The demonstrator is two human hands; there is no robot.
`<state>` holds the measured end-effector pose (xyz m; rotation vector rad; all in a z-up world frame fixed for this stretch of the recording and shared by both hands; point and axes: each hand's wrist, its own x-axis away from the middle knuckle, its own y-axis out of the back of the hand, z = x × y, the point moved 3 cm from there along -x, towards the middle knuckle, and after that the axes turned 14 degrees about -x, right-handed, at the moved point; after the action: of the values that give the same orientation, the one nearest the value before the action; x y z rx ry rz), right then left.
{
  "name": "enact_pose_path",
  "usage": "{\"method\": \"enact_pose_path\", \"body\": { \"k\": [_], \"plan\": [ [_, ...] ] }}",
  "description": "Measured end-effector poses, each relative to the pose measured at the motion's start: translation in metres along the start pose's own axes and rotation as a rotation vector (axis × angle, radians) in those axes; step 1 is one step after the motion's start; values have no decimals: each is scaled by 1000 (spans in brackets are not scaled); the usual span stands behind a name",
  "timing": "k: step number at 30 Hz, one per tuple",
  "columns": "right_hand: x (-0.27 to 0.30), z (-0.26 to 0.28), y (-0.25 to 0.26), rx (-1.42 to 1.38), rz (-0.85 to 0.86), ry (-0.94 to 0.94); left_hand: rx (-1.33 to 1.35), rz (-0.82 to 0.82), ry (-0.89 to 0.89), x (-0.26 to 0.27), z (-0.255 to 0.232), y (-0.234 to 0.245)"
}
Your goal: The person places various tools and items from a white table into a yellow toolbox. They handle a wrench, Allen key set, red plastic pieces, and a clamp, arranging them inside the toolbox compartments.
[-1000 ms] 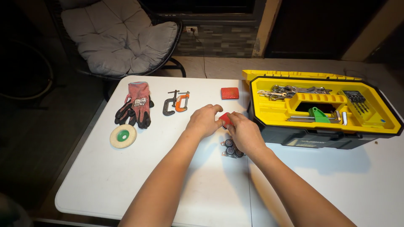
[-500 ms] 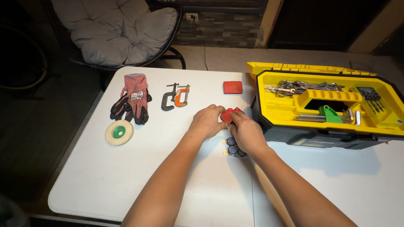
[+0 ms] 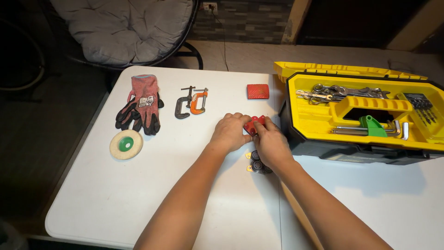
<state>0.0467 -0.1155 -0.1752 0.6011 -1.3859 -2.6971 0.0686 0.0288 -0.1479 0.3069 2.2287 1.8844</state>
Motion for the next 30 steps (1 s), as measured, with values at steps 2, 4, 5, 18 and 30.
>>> {"method": "enact_pose_path", "body": {
  "k": [2, 4, 5, 18, 30],
  "plan": [
    [-1, -4, -4, 10, 55, -78, 19, -11, -8, -1, 1, -3],
    [-2, -7, -7, 35, 80, -114, 26, -26, -18, -3, 1, -7],
    [-3, -7, -8, 55, 79, -112, 24, -34, -24, -5, 1, -9],
    [-14, -3, -10, 105, 209, -315, 34, -116, -74, -15, 1, -32],
    [-26, -8, -26, 93, 114, -136, 65, -120, -12, -11, 17, -32]
  ]
}}
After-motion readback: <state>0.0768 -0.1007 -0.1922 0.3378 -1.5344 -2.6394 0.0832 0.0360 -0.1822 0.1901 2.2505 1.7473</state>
